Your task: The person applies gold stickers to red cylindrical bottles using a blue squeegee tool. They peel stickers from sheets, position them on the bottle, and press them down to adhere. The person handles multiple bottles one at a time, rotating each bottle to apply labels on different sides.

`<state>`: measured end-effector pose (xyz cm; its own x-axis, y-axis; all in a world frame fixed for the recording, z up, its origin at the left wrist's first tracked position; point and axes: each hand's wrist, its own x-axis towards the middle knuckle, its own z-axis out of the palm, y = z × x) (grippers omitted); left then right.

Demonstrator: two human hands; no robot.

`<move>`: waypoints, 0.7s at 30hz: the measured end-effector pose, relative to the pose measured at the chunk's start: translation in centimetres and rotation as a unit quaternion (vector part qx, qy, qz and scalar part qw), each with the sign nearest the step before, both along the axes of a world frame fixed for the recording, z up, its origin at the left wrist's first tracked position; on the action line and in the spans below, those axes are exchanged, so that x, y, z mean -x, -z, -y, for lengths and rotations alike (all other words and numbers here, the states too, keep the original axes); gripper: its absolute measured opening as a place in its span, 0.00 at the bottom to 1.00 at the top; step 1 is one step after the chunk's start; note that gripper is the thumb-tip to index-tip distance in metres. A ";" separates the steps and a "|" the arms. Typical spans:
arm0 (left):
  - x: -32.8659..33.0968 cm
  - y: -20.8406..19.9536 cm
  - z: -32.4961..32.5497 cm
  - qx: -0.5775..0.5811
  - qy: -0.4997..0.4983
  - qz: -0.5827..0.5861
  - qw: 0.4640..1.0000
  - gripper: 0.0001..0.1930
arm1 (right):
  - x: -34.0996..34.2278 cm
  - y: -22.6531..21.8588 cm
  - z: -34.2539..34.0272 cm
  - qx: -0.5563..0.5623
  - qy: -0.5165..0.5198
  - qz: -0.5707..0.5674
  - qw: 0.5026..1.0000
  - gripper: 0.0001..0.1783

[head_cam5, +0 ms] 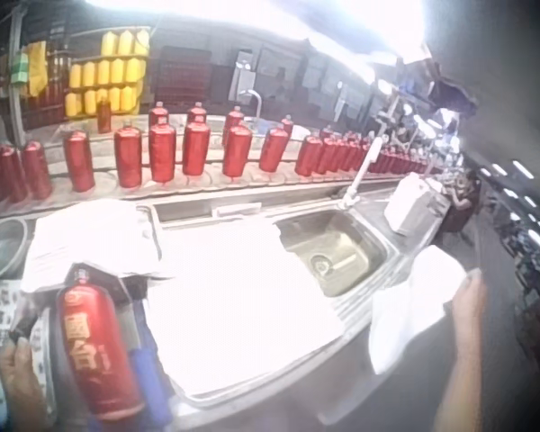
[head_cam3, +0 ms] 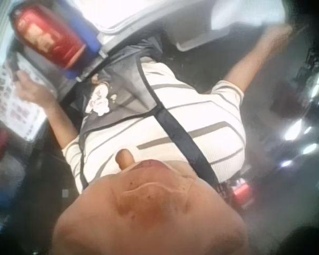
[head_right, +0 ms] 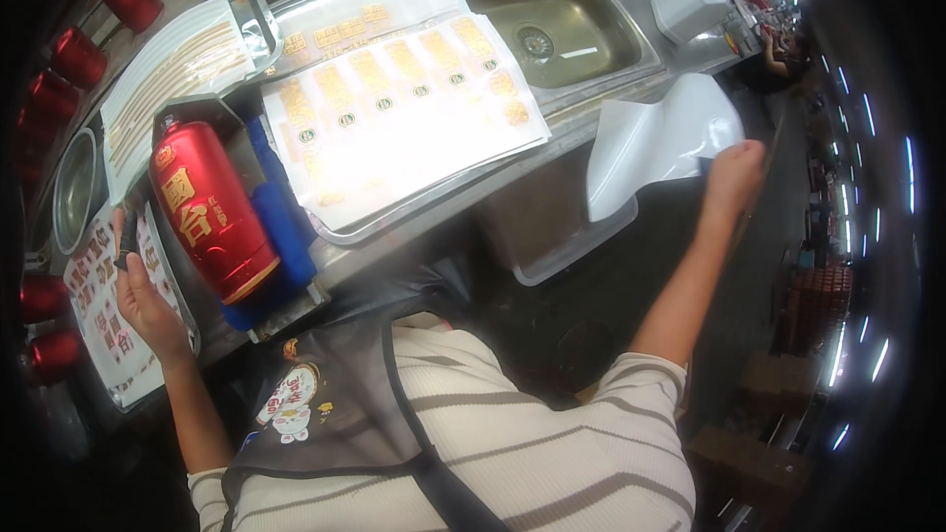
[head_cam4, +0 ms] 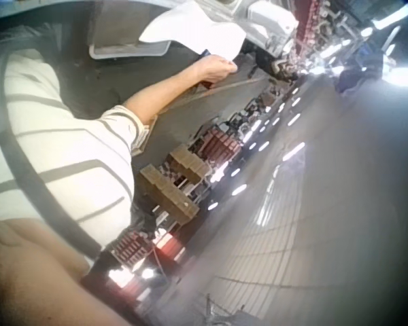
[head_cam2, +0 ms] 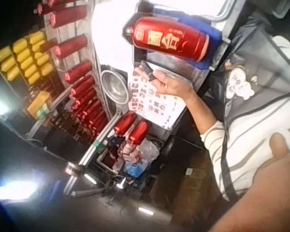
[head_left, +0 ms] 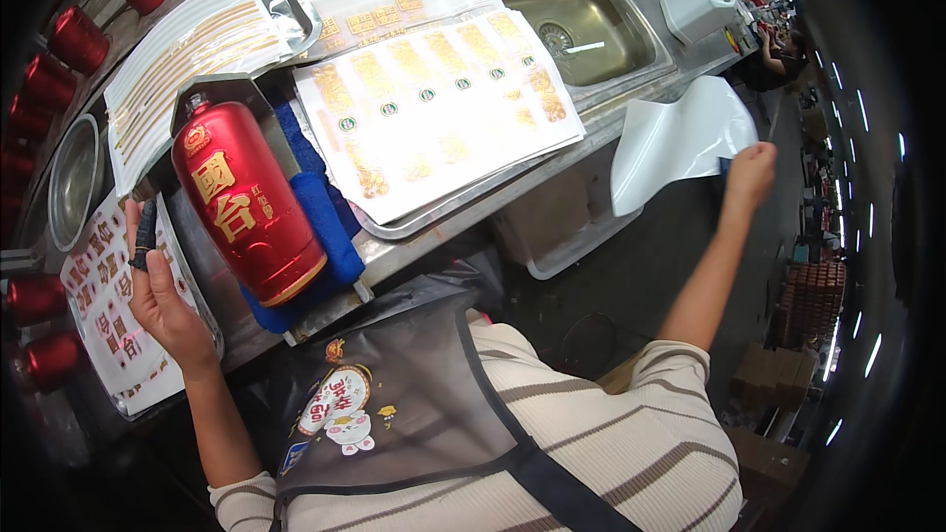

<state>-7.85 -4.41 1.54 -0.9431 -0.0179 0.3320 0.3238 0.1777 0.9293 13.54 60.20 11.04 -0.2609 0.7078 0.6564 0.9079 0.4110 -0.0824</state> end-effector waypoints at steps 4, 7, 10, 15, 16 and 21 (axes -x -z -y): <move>-0.4 -0.1 -0.2 0.025 -0.005 -0.006 1.000 0.24 | -2.1 14.8 -2.2 0.142 0.128 0.006 0.981 0.14; -0.8 -0.4 0.1 0.035 -0.011 -0.006 0.999 0.24 | -4.3 21.8 -3.0 0.236 0.188 -0.112 0.947 0.18; -1.3 0.3 0.8 0.046 -0.012 0.017 0.999 0.24 | -6.5 28.3 -4.5 0.306 0.247 -0.104 0.914 0.25; -1.5 0.1 0.9 0.041 -0.039 0.066 0.996 0.23 | -4.2 25.0 -4.4 0.217 -0.055 -0.212 0.951 0.17; -1.4 -0.2 0.7 0.028 -0.038 0.049 0.998 0.24 | -0.4 21.5 -1.9 0.212 -0.158 -0.270 0.926 0.12; -0.4 -0.8 0.4 -0.022 -0.019 0.027 0.999 0.23 | 12.0 7.4 14.7 0.295 -0.351 -0.043 0.888 0.30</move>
<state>-7.47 -4.81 2.34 -0.9578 -0.0676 0.2794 0.2674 0.1468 0.9523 1.59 45.48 3.67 -0.7407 0.6177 0.2642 0.4247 0.7352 -0.5283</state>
